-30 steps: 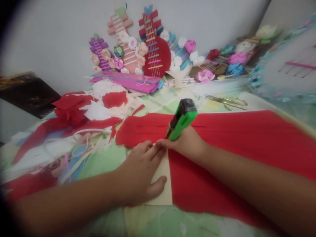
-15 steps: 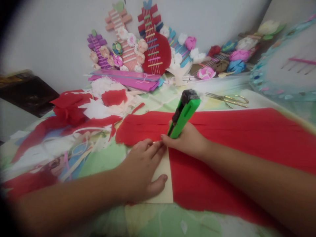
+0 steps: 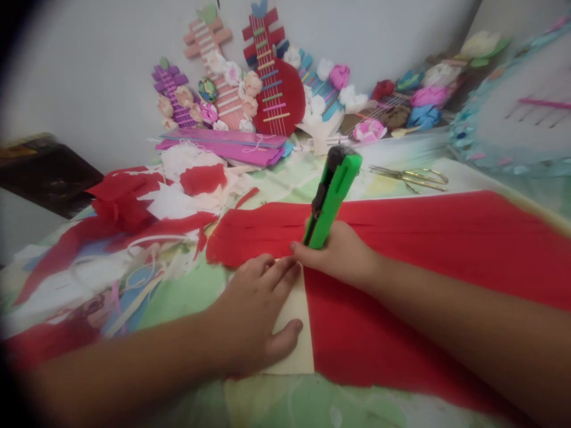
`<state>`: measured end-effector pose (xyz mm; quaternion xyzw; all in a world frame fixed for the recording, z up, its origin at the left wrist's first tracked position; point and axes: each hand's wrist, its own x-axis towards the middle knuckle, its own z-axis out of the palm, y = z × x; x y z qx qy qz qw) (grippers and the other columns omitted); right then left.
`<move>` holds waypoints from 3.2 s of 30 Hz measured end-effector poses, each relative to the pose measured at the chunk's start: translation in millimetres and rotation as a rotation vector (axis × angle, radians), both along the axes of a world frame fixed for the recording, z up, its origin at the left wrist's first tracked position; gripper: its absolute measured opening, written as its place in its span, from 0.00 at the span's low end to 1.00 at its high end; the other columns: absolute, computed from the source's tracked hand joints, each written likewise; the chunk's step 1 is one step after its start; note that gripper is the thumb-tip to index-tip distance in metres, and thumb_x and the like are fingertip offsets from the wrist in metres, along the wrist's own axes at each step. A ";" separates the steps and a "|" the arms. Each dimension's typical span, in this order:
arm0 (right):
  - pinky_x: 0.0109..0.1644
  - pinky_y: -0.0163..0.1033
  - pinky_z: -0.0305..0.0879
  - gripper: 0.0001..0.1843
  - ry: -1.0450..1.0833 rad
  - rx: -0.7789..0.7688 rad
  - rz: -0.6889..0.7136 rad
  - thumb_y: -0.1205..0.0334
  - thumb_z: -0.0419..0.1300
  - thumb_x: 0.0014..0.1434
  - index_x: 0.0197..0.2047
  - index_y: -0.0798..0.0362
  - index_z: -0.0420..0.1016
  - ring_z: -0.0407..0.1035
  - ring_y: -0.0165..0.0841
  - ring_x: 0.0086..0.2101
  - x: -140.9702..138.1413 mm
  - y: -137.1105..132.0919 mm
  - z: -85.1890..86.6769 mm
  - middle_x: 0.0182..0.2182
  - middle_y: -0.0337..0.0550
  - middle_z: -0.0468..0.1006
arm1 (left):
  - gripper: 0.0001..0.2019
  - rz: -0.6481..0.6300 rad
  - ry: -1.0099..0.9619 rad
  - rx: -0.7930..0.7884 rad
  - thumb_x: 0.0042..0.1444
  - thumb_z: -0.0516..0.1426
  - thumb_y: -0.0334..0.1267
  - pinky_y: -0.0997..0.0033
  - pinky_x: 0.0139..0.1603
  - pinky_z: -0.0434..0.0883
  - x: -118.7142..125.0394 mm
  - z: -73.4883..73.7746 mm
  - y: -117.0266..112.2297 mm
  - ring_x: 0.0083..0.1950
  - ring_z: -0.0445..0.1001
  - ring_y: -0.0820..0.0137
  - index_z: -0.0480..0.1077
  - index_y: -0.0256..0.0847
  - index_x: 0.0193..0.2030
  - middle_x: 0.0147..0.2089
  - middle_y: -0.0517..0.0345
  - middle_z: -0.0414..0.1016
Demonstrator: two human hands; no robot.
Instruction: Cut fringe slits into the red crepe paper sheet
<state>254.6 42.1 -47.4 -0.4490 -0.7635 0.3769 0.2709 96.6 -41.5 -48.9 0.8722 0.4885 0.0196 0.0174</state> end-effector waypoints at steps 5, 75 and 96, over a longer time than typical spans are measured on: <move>0.27 0.34 0.57 0.15 -0.016 -0.016 0.010 0.53 0.54 0.50 0.22 0.54 0.59 0.59 0.26 0.23 -0.2 0.6 -1.3 0.19 0.35 0.61 | 0.33 0.004 0.015 -0.004 0.52 0.44 0.52 0.49 0.53 0.55 0.0 -0.5 0.9 0.56 0.55 0.48 0.53 0.29 0.60 0.59 0.42 0.58; 0.20 0.30 0.52 0.18 -0.090 0.173 0.091 0.51 0.56 0.47 0.18 0.54 0.55 0.54 0.22 0.17 1.1 -4.7 -4.5 0.15 0.33 0.60 | 0.30 0.006 -0.019 -0.026 0.51 0.46 0.50 0.49 0.53 0.56 0.2 1.8 0.9 0.52 0.57 0.49 0.60 0.29 0.55 0.54 0.42 0.62; 0.24 0.32 0.53 0.20 0.003 -0.038 0.030 0.49 0.61 0.39 0.18 0.54 0.57 0.55 0.25 0.21 1.4 0.6 -0.9 0.17 0.33 0.59 | 0.34 -0.001 0.015 -0.003 0.52 0.43 0.51 0.49 0.54 0.54 -0.6 -1.5 0.6 0.55 0.55 0.47 0.52 0.27 0.60 0.59 0.40 0.58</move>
